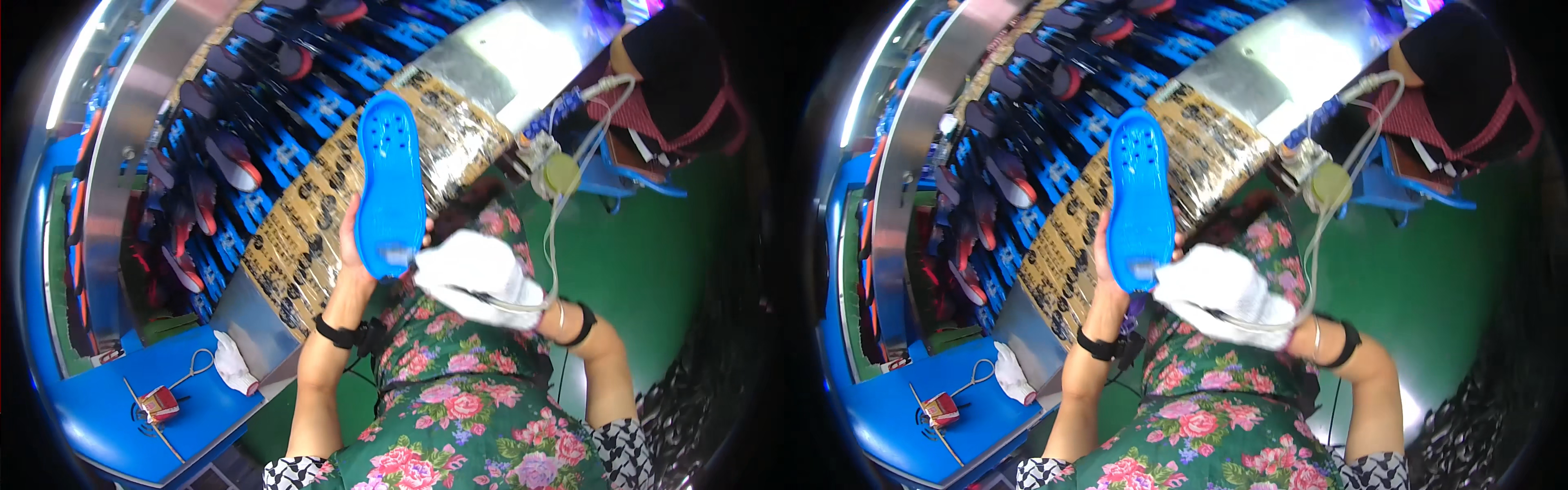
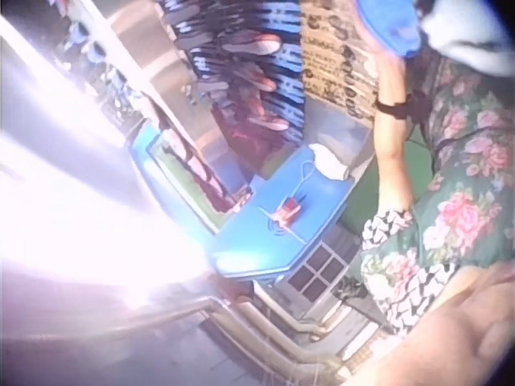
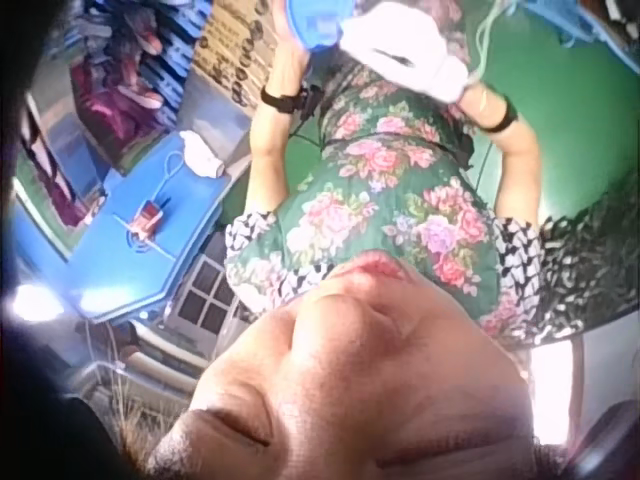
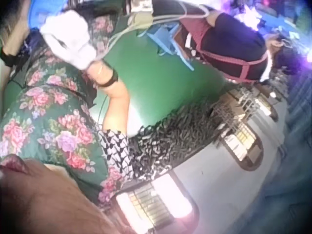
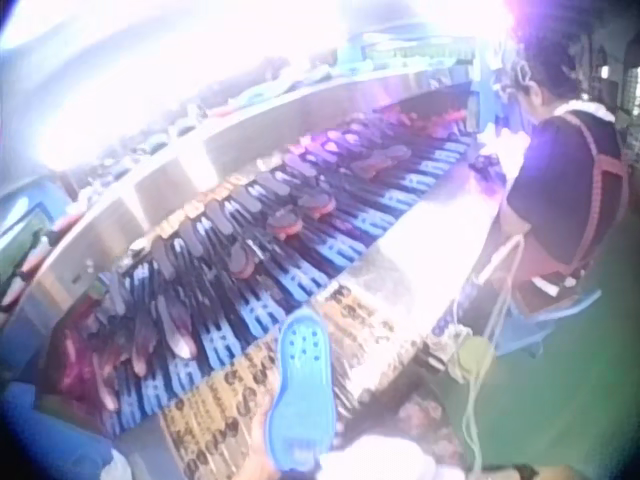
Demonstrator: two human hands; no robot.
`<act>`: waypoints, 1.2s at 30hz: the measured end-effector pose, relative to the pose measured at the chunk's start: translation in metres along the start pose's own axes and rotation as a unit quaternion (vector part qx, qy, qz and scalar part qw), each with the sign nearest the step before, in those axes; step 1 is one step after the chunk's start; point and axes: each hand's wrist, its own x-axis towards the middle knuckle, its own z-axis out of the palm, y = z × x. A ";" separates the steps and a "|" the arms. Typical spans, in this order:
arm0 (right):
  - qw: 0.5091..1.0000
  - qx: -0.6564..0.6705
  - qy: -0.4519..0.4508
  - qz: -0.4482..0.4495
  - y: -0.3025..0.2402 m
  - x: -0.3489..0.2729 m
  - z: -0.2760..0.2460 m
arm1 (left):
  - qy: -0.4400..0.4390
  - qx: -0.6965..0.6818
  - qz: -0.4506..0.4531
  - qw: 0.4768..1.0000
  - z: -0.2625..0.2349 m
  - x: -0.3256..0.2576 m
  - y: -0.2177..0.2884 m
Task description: Applying adhesive or paint to blue shoe soles using a specialized brush tool on an assembly line.
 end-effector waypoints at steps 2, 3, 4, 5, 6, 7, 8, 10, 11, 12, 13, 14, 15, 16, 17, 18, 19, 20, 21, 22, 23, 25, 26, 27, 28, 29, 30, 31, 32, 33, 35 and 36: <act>0.959 0.228 -0.002 0.167 -0.008 -0.001 -0.008 | 0.031 0.007 0.038 0.999 0.008 -0.003 -0.003; 0.935 0.264 0.055 0.229 -0.013 0.003 -0.012 | -0.002 -0.030 0.000 1.000 -0.001 -0.010 0.004; 0.902 0.300 0.110 0.290 -0.013 0.006 -0.017 | 0.016 -0.005 0.036 0.999 0.007 -0.012 0.006; 0.849 0.400 0.155 0.309 -0.001 0.004 -0.019 | 0.076 -0.005 0.077 0.994 0.010 -0.018 0.007; 0.818 0.425 0.173 0.345 0.002 0.005 -0.028 | 0.128 -0.006 0.116 0.985 0.014 -0.018 0.009; 0.801 0.454 0.201 0.333 0.005 0.006 -0.032 | 0.116 0.001 0.120 0.986 0.025 -0.020 0.012; 0.782 0.482 0.228 0.322 0.008 0.004 -0.034 | 0.070 0.049 0.110 0.990 0.037 -0.025 0.017; 0.742 0.546 0.259 0.291 0.014 -0.004 -0.039 | 0.015 0.104 0.106 0.989 0.061 -0.027 0.032; 0.721 0.584 0.251 0.276 0.017 -0.006 -0.043 | -0.043 0.126 0.115 0.984 0.071 -0.028 0.040; 0.696 0.623 0.239 0.265 0.019 -0.009 -0.045 | -0.098 0.147 0.125 0.976 0.082 -0.033 0.046; 0.691 0.644 0.228 0.236 0.023 -0.013 -0.048 | -0.094 0.152 0.123 0.976 0.097 -0.034 0.053; 0.684 0.656 0.226 0.227 0.025 -0.017 -0.051 | -0.102 0.157 0.128 0.974 0.107 -0.032 0.057; 0.669 0.649 0.252 0.260 0.021 -0.016 -0.052 | -0.113 0.170 0.135 0.970 0.118 -0.031 0.062; 0.655 0.637 0.282 0.292 0.020 -0.017 -0.054 | -0.127 0.181 0.138 0.965 0.128 -0.026 0.067; 0.628 0.669 0.277 0.286 0.028 -0.023 -0.055 | -0.113 0.226 0.140 0.957 0.140 -0.024 0.070; 0.573 0.712 0.295 0.279 0.027 -0.020 -0.053 | -0.120 0.234 0.144 0.954 0.145 -0.022 0.076; 0.550 0.725 0.304 0.282 0.030 -0.020 -0.051 | -0.147 0.230 0.145 0.951 0.148 -0.020 0.082; 0.526 0.737 0.314 0.286 0.034 -0.020 -0.049 | -0.175 0.227 0.144 0.947 0.153 -0.018 0.088; 0.528 0.723 0.323 0.306 0.036 -0.018 -0.051 | -0.185 0.203 0.139 0.951 0.158 -0.013 0.091; 0.547 0.719 0.304 0.304 0.045 -0.022 -0.051 | -0.177 0.286 0.156 0.929 0.180 -0.014 0.093; 0.548 0.714 0.310 0.307 0.053 -0.025 -0.051 | -0.229 0.269 0.155 0.923 0.192 -0.006 0.101; 0.556 0.695 0.318 0.328 0.058 -0.023 -0.046 | -0.294 0.240 0.161 0.911 0.226 0.003 0.115; 0.555 0.692 0.318 0.336 0.060 -0.021 -0.045 | -0.307 0.194 0.121 0.924 0.250 0.005 0.120; 0.559 0.688 0.314 0.340 0.062 -0.017 -0.043 | -0.342 0.194 0.130 0.910 0.270 0.015 0.135; 0.564 0.684 0.309 0.344 0.064 -0.014 -0.040 | -0.377 0.195 0.140 0.895 0.291 0.027 0.152; 0.574 0.683 0.297 0.340 0.066 -0.011 -0.036 | -0.340 0.169 0.199 0.903 0.306 0.032 0.168; 0.574 0.686 0.293 0.338 0.068 -0.008 -0.031 | -0.302 0.141 0.255 0.907 0.317 0.039 0.185; 0.573 0.682 0.292 0.348 0.071 -0.006 -0.027 | -0.269 0.180 0.330 0.887 0.319 0.055 0.214; 0.568 0.684 0.285 0.358 0.072 -0.003 -0.019 | -0.229 0.222 0.406 0.856 0.316 0.063 0.244; 0.590 0.677 0.275 0.344 0.077 0.000 -0.017 | -0.221 0.129 0.362 0.896 0.321 0.070 0.252; 0.608 0.654 0.278 0.354 0.073 -0.001 -0.017 | -0.127 0.045 0.342 0.930 0.313 0.077 0.254; 0.616 0.650 0.274 0.352 0.075 -0.004 -0.015 | -0.125 0.006 0.315 0.941 0.306 0.079 0.246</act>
